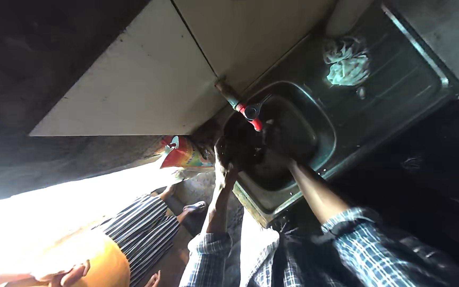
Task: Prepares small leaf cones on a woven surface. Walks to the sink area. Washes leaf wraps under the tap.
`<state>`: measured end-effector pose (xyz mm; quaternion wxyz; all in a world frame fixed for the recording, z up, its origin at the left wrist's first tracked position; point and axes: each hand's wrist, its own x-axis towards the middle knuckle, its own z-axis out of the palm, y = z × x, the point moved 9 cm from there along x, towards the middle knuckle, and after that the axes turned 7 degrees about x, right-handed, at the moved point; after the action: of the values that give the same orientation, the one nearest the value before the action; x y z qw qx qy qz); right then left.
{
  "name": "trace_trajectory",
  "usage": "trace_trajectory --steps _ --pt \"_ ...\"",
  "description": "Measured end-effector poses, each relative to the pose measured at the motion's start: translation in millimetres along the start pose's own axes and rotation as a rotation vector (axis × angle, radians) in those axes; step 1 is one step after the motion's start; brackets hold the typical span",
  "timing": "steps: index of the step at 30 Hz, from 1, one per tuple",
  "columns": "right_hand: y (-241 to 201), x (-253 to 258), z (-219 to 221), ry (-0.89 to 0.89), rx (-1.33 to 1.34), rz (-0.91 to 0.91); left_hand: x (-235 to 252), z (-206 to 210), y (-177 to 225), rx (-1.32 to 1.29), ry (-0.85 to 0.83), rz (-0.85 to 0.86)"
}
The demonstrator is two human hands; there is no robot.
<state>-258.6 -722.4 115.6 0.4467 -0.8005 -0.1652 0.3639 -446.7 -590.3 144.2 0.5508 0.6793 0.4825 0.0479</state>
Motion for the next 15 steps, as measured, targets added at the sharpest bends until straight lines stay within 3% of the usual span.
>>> trace_trajectory --steps 3,6,9,11,15 --pt "11 46 37 0.083 -0.057 -0.081 -11 -15 6 0.041 0.059 0.065" --pt "33 50 77 -0.031 0.025 0.198 -25 -31 8 0.079 0.086 0.062" --pt "37 21 87 -0.159 0.153 0.416 -43 -38 9 0.145 0.067 0.069" --pt "45 15 84 -0.027 0.194 0.238 -60 -42 22 0.122 0.053 0.042" --pt "10 26 77 -0.013 -0.042 -0.028 -56 -41 19 0.056 0.079 0.084"
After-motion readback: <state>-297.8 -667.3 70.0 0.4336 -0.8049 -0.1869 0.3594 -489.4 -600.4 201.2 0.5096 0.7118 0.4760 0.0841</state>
